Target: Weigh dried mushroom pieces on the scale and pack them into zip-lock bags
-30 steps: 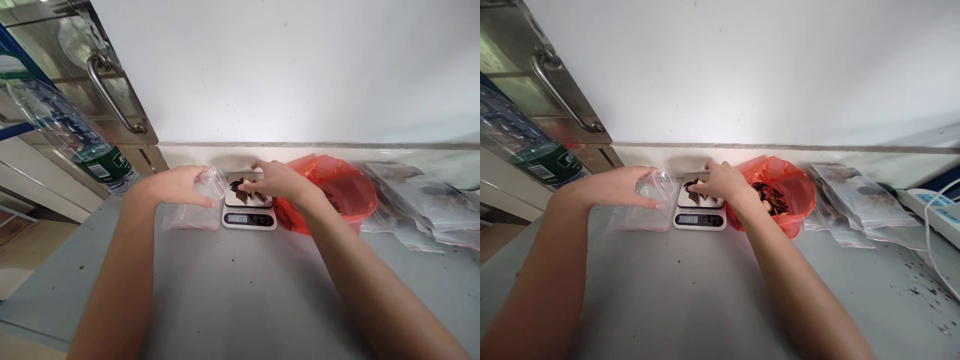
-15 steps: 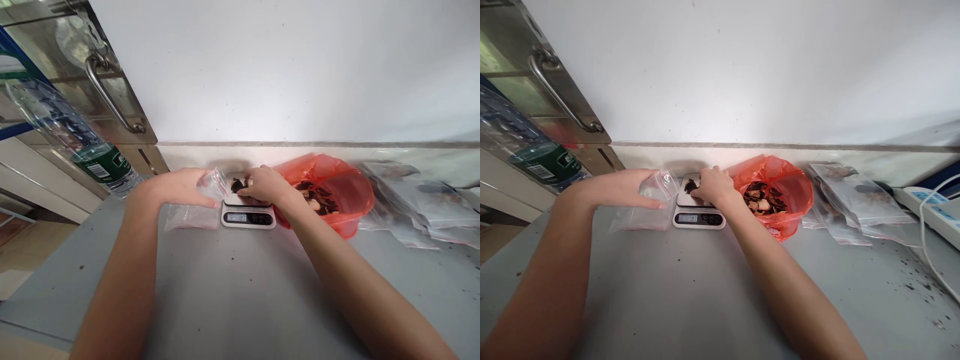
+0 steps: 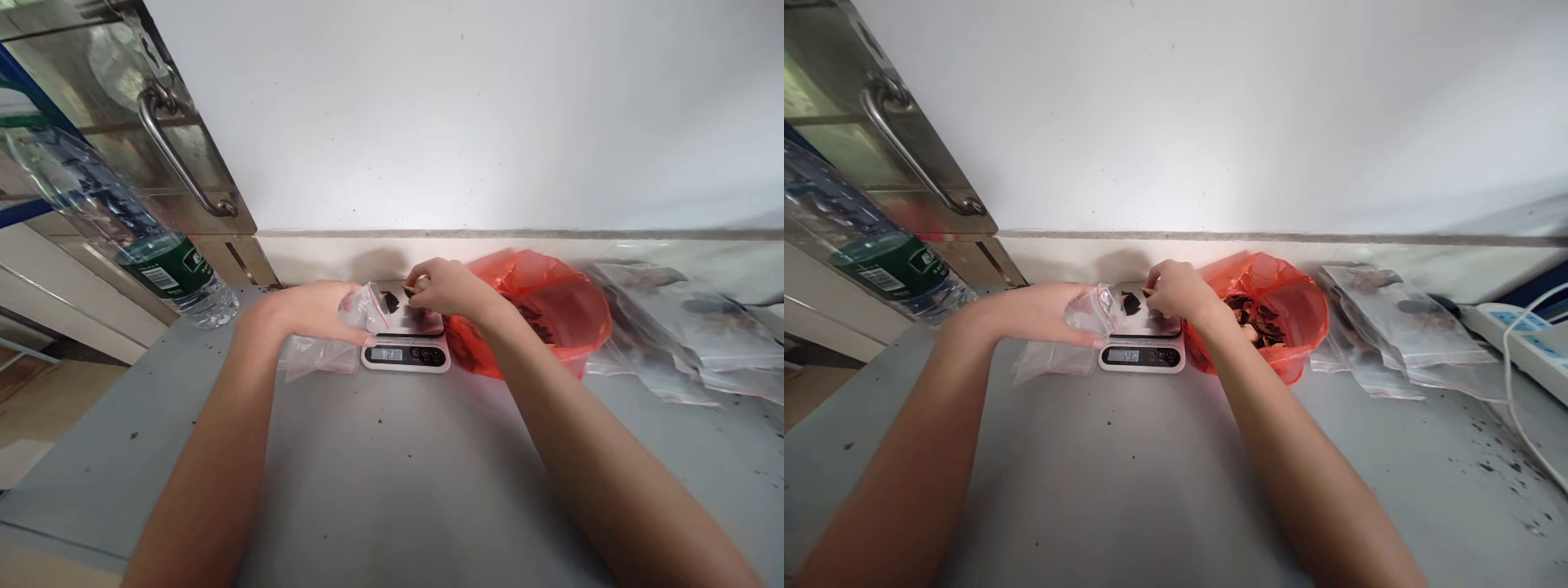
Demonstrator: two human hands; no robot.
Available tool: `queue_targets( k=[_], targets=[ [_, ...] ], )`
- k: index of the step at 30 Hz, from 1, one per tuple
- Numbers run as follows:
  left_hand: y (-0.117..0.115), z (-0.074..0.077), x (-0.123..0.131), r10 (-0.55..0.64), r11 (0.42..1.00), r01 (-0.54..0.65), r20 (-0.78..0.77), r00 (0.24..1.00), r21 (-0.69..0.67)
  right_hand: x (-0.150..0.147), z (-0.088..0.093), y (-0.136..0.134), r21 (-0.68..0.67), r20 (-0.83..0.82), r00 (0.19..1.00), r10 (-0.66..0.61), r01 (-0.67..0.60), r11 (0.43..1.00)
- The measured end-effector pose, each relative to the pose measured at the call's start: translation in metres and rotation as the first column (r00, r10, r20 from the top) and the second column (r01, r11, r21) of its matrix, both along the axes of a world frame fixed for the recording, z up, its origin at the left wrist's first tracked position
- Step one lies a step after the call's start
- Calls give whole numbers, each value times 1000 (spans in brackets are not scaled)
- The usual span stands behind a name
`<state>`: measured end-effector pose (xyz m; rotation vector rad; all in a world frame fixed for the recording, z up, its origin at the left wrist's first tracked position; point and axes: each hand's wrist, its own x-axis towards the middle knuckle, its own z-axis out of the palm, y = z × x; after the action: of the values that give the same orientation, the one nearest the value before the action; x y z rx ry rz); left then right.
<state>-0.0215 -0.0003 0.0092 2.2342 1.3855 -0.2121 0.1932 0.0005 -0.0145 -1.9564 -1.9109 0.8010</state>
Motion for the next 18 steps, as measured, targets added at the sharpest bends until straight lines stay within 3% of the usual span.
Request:
queue_targets(
  k=[7,18],
  targets=[
    [-1,2,8,30,999,-29,-75,997,14,10,9,-2,-59,-130,991,-2,-6,998],
    [-1,1,8,44,999,-44,-90,995,5,6,8,-3,-81,-178,983,42,-57,995]
  ],
)
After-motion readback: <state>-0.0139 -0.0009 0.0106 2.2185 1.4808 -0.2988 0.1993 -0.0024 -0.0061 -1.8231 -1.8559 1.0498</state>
